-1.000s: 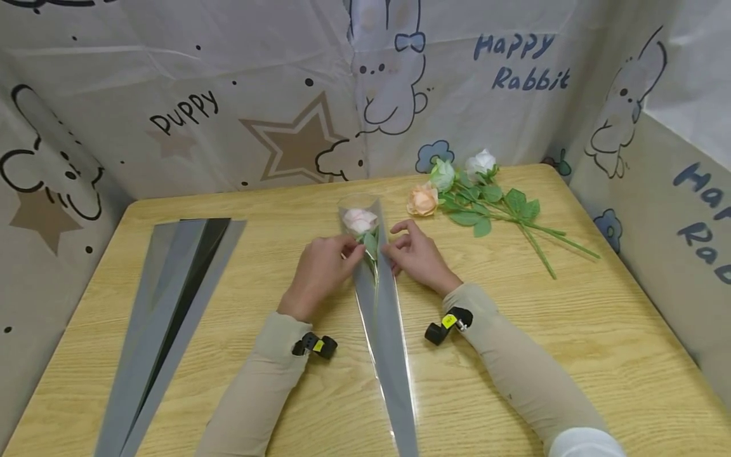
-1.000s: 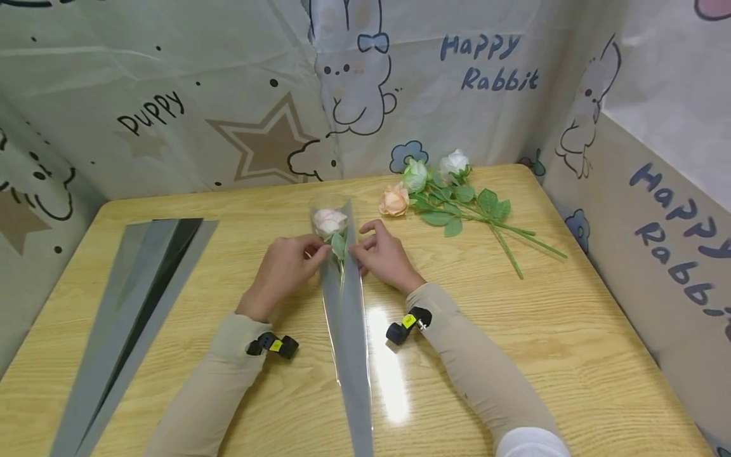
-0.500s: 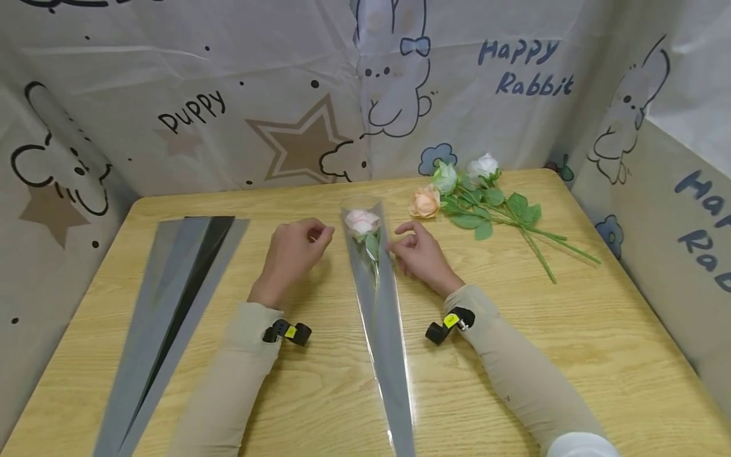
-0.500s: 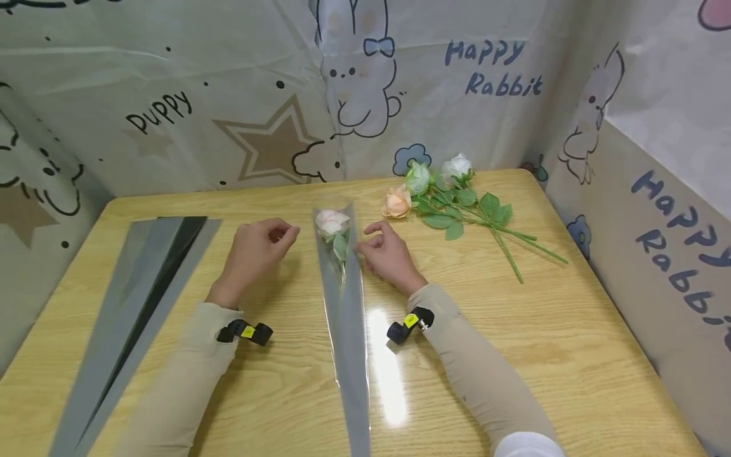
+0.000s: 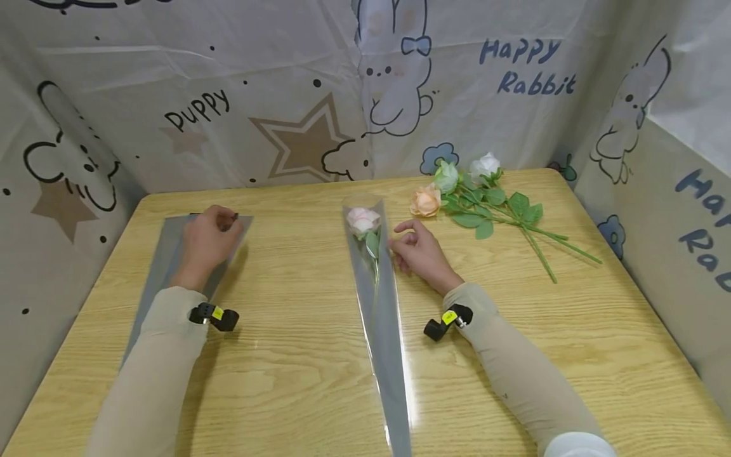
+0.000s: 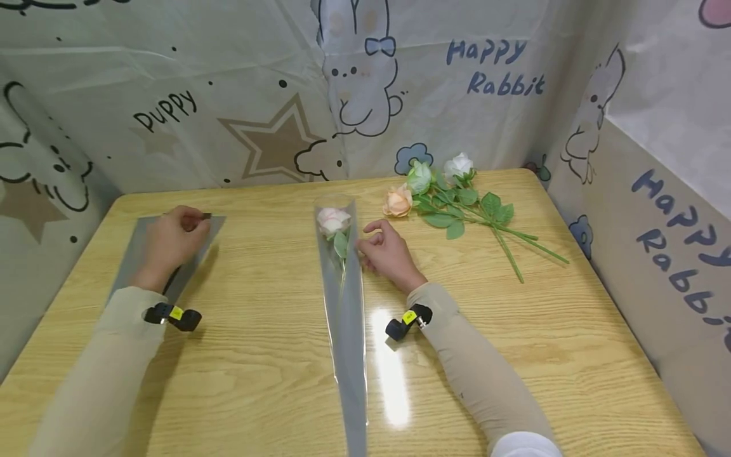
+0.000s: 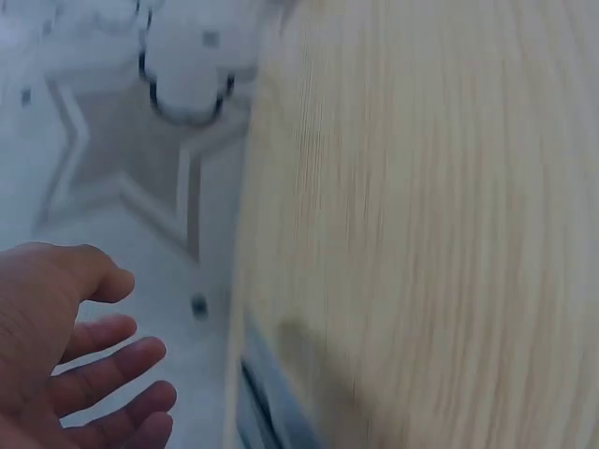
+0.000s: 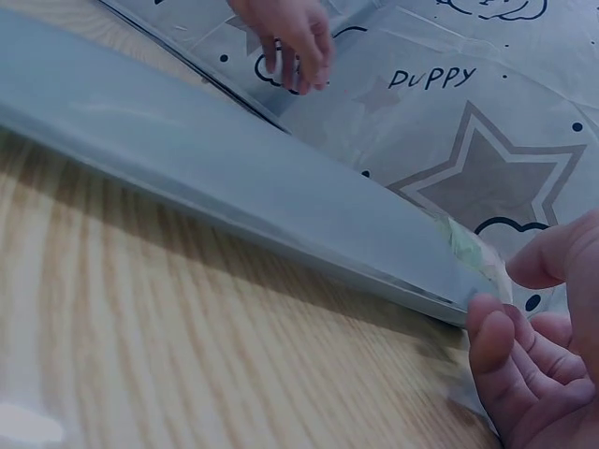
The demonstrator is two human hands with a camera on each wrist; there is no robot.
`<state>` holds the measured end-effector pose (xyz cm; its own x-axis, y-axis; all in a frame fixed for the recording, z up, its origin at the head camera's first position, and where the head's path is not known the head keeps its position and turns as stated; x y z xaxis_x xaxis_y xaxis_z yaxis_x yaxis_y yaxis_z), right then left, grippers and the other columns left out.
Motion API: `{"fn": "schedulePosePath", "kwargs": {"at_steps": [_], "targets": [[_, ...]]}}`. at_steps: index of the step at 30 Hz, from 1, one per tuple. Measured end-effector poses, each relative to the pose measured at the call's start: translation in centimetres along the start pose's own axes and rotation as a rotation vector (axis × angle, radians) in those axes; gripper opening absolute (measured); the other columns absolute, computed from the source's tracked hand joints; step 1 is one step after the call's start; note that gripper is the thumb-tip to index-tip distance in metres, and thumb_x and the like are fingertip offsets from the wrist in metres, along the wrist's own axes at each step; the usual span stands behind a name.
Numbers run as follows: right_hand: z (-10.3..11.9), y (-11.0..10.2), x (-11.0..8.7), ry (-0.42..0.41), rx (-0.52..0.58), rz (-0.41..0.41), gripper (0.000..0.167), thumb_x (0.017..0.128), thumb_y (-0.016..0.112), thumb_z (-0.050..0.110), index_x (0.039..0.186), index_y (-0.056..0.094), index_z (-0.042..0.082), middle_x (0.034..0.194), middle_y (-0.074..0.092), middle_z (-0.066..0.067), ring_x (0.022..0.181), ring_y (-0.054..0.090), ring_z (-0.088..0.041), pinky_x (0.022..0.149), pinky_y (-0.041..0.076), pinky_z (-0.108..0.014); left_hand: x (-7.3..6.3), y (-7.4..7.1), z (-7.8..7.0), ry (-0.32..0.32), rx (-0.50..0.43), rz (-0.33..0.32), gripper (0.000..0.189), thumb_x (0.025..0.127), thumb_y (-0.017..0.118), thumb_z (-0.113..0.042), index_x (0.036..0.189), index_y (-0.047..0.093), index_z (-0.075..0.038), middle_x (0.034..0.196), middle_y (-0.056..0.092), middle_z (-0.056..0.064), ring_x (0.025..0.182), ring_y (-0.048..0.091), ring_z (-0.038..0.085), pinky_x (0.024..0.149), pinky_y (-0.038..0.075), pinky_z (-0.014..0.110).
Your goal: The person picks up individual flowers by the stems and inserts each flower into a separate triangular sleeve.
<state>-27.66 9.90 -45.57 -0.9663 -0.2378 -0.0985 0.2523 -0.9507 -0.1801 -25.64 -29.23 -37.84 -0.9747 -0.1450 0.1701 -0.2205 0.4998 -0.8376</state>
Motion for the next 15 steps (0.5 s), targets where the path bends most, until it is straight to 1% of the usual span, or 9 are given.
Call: {"fn": "schedulePosePath", "kwargs": {"at_steps": [3, 6, 7, 9, 12, 14, 15], "targets": [[-0.1, -0.1, 0.2, -0.002, 0.0, -0.008, 0.035, 0.099, 0.067, 0.02, 0.126, 0.051, 0.004, 0.072, 0.062, -0.004, 0.053, 0.057, -0.015, 0.048, 0.047, -0.026, 0.6, -0.7, 3.2, -0.075, 0.052, 0.03, 0.049, 0.104, 0.051, -0.033, 0.134, 0.058, 0.006, 0.128, 0.065, 0.031, 0.111, 0.063, 0.048, 0.095, 0.049, 0.062], [-0.3, -0.4, 0.1, -0.003, -0.008, -0.018, 0.034, 0.099, 0.068, 0.02, 0.124, 0.052, 0.005, 0.073, 0.062, -0.002, 0.054, 0.059, -0.014, 0.051, 0.049, -0.026, 0.8, -0.9, 6.0, -0.123, 0.11, 0.059, 0.054, 0.104, 0.052, -0.034, 0.136, 0.055, 0.009, 0.132, 0.061, 0.034, 0.112, 0.06, 0.051, 0.093, 0.049, 0.064], [-0.4, -0.5, 0.0, -0.003, -0.011, -0.02, 0.033, 0.099, 0.068, 0.019, 0.124, 0.052, 0.005, 0.073, 0.063, -0.002, 0.054, 0.059, -0.014, 0.051, 0.05, -0.026, 0.9, -1.0, 6.9, -0.136, 0.125, 0.068, 0.055, 0.104, 0.052, -0.034, 0.136, 0.054, 0.01, 0.133, 0.059, 0.035, 0.112, 0.059, 0.053, 0.094, 0.048, 0.065], [-0.5, -0.5, -0.1, -0.008, -0.019, -0.017, 0.032, 0.099, 0.067, 0.019, 0.124, 0.053, 0.005, 0.073, 0.063, -0.001, 0.055, 0.059, -0.015, 0.052, 0.05, -0.026, 0.8, -1.1, 8.6, -0.164, 0.156, 0.088, 0.059, 0.104, 0.052, -0.035, 0.137, 0.052, 0.013, 0.133, 0.056, 0.038, 0.117, 0.054, 0.055, 0.099, 0.043, 0.066], [-0.4, -0.3, -0.1, -0.019, -0.026, -0.006, 0.032, 0.099, 0.067, 0.02, 0.124, 0.054, 0.005, 0.073, 0.064, -0.001, 0.056, 0.06, -0.015, 0.053, 0.051, -0.027, 0.5, -1.3, 10.4, -0.206, 0.196, 0.123, 0.066, 0.104, 0.052, -0.038, 0.139, 0.047, 0.018, 0.133, 0.052, 0.042, 0.121, 0.047, 0.058, 0.105, 0.035, 0.067], [-0.3, -0.1, 0.1, -0.029, -0.022, -0.004, 0.031, 0.099, 0.067, 0.021, 0.124, 0.055, 0.006, 0.074, 0.064, -0.001, 0.056, 0.06, -0.015, 0.053, 0.052, -0.027, 0.4, -1.5, 11.1, -0.226, 0.221, 0.153, 0.072, 0.103, 0.053, -0.042, 0.138, 0.045, 0.02, 0.131, 0.05, 0.043, 0.121, 0.044, 0.058, 0.104, 0.032, 0.067], [-0.2, 0.0, 0.1, -0.033, -0.017, -0.002, 0.031, 0.099, 0.067, 0.021, 0.124, 0.056, 0.006, 0.074, 0.065, -0.001, 0.056, 0.06, -0.015, 0.054, 0.052, -0.027, 0.4, -1.7, 11.3, -0.23, 0.236, 0.163, 0.074, 0.103, 0.053, -0.044, 0.137, 0.046, 0.021, 0.13, 0.05, 0.044, 0.12, 0.044, 0.058, 0.103, 0.033, 0.067]]}}
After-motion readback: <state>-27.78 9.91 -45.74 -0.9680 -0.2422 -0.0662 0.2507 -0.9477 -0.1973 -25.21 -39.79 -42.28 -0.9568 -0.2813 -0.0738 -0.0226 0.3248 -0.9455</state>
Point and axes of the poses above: each hand's wrist, its own x-axis towards the middle knuckle, its own y-axis out of the palm, z = x × y, the point moved 8 cm from there along x, towards the middle knuckle
